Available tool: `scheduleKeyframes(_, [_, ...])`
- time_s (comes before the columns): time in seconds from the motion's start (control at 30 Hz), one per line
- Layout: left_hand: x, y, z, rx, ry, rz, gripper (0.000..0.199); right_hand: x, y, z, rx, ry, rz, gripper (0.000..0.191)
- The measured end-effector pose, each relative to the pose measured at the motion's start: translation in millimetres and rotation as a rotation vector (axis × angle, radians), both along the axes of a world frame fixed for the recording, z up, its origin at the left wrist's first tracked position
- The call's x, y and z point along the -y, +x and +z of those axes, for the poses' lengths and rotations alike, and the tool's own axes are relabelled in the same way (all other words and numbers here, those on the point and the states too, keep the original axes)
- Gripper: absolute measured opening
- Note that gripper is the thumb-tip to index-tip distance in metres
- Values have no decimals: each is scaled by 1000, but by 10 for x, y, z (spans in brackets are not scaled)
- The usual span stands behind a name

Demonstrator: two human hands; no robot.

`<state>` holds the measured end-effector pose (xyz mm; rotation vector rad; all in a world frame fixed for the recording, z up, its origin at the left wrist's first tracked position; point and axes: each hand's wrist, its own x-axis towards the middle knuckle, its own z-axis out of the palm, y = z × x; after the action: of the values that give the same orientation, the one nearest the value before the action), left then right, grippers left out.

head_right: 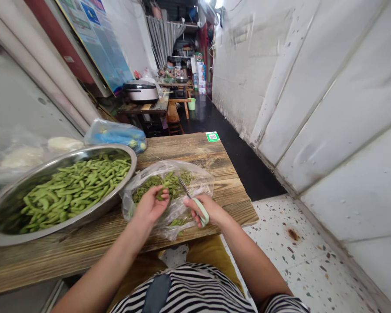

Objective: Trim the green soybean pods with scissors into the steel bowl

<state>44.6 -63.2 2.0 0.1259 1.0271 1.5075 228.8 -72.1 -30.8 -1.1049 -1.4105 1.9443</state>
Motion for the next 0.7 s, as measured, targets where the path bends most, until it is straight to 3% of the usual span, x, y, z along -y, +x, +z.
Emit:
scheduleKeyframes(0.13, [-327, -335, 72, 46, -10, -47, 22, -15, 48, 8, -22, -8, -15, 51])
scheduleKeyframes(0.27, [-649, -479, -3, -94, -56, -196, 13, -8, 88, -40, -71, -35, -14, 50])
scheduleKeyframes(0.33, [-772, -526, -92, -324, 7, -249, 16, -5, 115, -65, -85, -50, -20, 49])
scheduleKeyframes(0.47, [-959, -657, -288, -1059, 3, -291, 13, -14, 170, -83, -99, -55, -28, 48])
scheduleKeyframes(0.57, [-1070, -726, -376, -1318, -84, -350, 8, -32, 182, -96, -93, -46, -16, 47])
scheduleKeyframes(0.7, [-1146, -694, -352, -1641, -106, -533, 19, -52, 169, -151, -84, -3, 5, 45])
